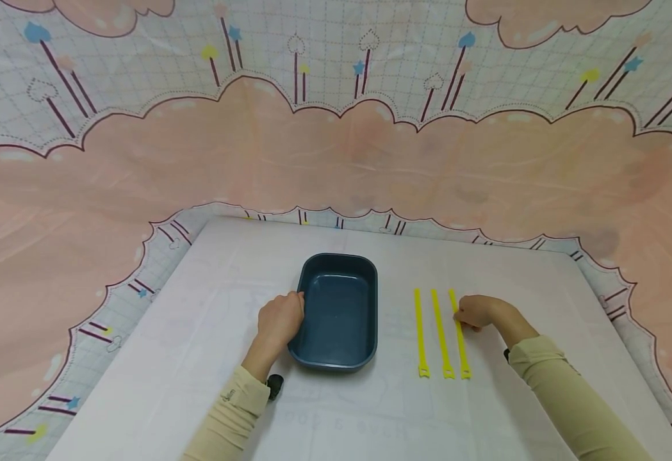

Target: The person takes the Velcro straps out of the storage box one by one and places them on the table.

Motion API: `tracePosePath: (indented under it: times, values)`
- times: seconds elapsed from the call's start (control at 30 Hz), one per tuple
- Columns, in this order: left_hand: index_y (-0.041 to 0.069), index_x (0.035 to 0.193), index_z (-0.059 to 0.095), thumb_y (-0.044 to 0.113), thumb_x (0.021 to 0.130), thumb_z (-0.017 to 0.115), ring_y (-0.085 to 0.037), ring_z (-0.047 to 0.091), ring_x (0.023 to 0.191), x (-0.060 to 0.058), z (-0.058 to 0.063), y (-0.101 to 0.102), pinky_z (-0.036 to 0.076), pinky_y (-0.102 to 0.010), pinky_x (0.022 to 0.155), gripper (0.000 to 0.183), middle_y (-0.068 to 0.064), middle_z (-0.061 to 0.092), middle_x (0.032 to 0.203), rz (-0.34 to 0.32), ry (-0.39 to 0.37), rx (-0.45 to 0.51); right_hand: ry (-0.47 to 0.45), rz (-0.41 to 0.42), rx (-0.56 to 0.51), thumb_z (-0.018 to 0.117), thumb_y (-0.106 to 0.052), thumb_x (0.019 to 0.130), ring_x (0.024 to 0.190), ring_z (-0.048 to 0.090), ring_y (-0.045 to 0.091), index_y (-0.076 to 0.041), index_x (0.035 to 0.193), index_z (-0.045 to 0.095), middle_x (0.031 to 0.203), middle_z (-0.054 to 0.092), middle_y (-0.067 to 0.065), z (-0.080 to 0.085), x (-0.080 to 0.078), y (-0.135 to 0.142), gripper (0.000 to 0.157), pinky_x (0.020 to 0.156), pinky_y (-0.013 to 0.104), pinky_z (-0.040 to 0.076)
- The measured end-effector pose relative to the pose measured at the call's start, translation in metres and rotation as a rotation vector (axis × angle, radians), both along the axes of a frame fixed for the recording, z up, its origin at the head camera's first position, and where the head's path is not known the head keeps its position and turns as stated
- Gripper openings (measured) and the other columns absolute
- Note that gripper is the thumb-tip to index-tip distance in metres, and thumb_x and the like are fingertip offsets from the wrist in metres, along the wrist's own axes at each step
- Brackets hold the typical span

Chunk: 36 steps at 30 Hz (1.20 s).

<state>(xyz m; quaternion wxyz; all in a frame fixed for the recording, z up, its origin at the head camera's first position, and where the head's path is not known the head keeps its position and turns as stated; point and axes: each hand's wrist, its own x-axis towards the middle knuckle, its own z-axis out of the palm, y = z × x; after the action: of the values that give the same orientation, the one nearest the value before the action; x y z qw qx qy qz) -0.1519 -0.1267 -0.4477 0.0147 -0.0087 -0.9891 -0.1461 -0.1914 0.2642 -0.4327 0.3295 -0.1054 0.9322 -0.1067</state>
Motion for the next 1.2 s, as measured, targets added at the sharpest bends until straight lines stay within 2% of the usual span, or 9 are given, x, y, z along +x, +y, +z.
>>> tracePosePath:
  times: [0.23, 0.5, 0.57, 0.67, 0.83, 0.93, 1.03, 1.13, 1.2]
  values:
    - [-0.002, 0.078, 0.064, 0.021, 0.104, 0.044, -0.029, 0.059, 0.053, -0.001, 0.000, -0.002, 0.045, -0.040, 0.046, 0.040, -0.015, 0.059, 0.062, -0.005, 0.006, 0.004, 0.009, -0.018, 0.004, 0.050, -0.016, 0.099, 0.057, 0.044, 0.014, -0.005, 0.078, 0.054, 0.062, 0.049, 0.001, 0.000, -0.001, 0.000, 0.024, 0.064, 0.028, 0.037]
    - [0.000, 0.083, 0.065, 0.024, 0.105, 0.043, -0.028, 0.059, 0.058, -0.005, -0.002, -0.007, 0.046, -0.041, 0.049, 0.039, -0.014, 0.060, 0.067, -0.015, -0.050, -0.006, 0.038, -0.023, -0.024, 0.049, -0.015, 0.099, 0.062, 0.046, 0.015, -0.005, 0.079, 0.054, 0.066, 0.050, 0.002, 0.002, 0.000, 0.007, 0.023, 0.064, 0.029, 0.038]
    - [0.001, 0.083, 0.065, 0.027, 0.105, 0.042, -0.026, 0.059, 0.058, -0.006, -0.001, -0.008, 0.046, -0.040, 0.050, 0.041, -0.013, 0.060, 0.068, -0.015, -0.070, 0.001, 0.073, -0.019, -0.019, 0.048, -0.015, 0.100, 0.064, 0.047, 0.016, -0.005, 0.079, 0.055, 0.069, 0.050, 0.003, 0.002, 0.001, 0.009, 0.024, 0.066, 0.032, 0.040]
    - [0.002, 0.083, 0.064, 0.032, 0.105, 0.040, -0.025, 0.056, 0.058, -0.007, 0.001, -0.012, 0.044, -0.039, 0.051, 0.044, -0.011, 0.057, 0.066, 0.004, -0.088, 0.024, 0.162, -0.017, -0.015, 0.046, -0.017, 0.101, 0.069, 0.048, 0.019, -0.004, 0.085, 0.056, 0.075, 0.053, 0.004, 0.002, 0.005, 0.012, 0.022, 0.072, 0.043, 0.042]
    - [-0.001, 0.095, 0.065, 0.035, 0.105, 0.038, -0.031, 0.060, 0.061, -0.014, 0.006, -0.026, 0.046, -0.044, 0.052, 0.046, -0.018, 0.063, 0.074, 0.048, -0.010, 0.056, 0.351, -0.081, -0.028, 0.048, -0.017, 0.099, 0.088, 0.057, 0.032, 0.003, 0.105, 0.058, 0.097, 0.060, 0.015, 0.001, 0.012, 0.016, 0.022, 0.081, 0.061, 0.040]
    - [-0.003, 0.113, 0.063, 0.032, 0.105, 0.038, -0.038, 0.065, 0.075, -0.019, 0.005, -0.037, 0.050, -0.051, 0.060, 0.043, -0.023, 0.068, 0.092, 0.052, 0.025, 0.077, 0.421, -0.149, -0.029, 0.048, -0.018, 0.099, 0.106, 0.054, 0.045, 0.007, 0.119, 0.054, 0.117, 0.055, 0.027, -0.003, 0.014, 0.019, 0.033, 0.084, 0.066, 0.039]
    - [-0.005, 0.126, 0.056, 0.028, 0.104, 0.039, -0.044, 0.063, 0.095, -0.024, 0.003, -0.048, 0.050, -0.057, 0.073, 0.043, -0.026, 0.064, 0.110, 0.039, 0.020, 0.092, 0.458, -0.210, -0.037, 0.046, -0.023, 0.101, 0.118, 0.041, 0.056, 0.009, 0.132, 0.045, 0.133, 0.042, 0.035, -0.008, 0.016, 0.023, 0.045, 0.088, 0.070, 0.035]
    - [-0.005, 0.135, 0.049, 0.027, 0.104, 0.040, -0.050, 0.051, 0.116, -0.027, 0.001, -0.057, 0.044, -0.062, 0.086, 0.045, -0.031, 0.055, 0.126, 0.014, 0.010, 0.088, 0.485, -0.248, -0.064, 0.045, -0.028, 0.101, 0.125, 0.027, 0.062, 0.008, 0.142, 0.034, 0.144, 0.027, 0.037, -0.012, 0.019, 0.026, 0.056, 0.093, 0.073, 0.027]
    - [-0.004, 0.142, 0.042, 0.028, 0.104, 0.039, -0.053, 0.037, 0.129, -0.029, 0.000, -0.060, 0.036, -0.066, 0.096, 0.049, -0.033, 0.044, 0.138, 0.005, -0.002, 0.090, 0.496, -0.261, -0.075, 0.044, -0.032, 0.102, 0.129, 0.019, 0.063, 0.006, 0.147, 0.026, 0.148, 0.018, 0.036, -0.015, 0.021, 0.028, 0.061, 0.096, 0.074, 0.022]
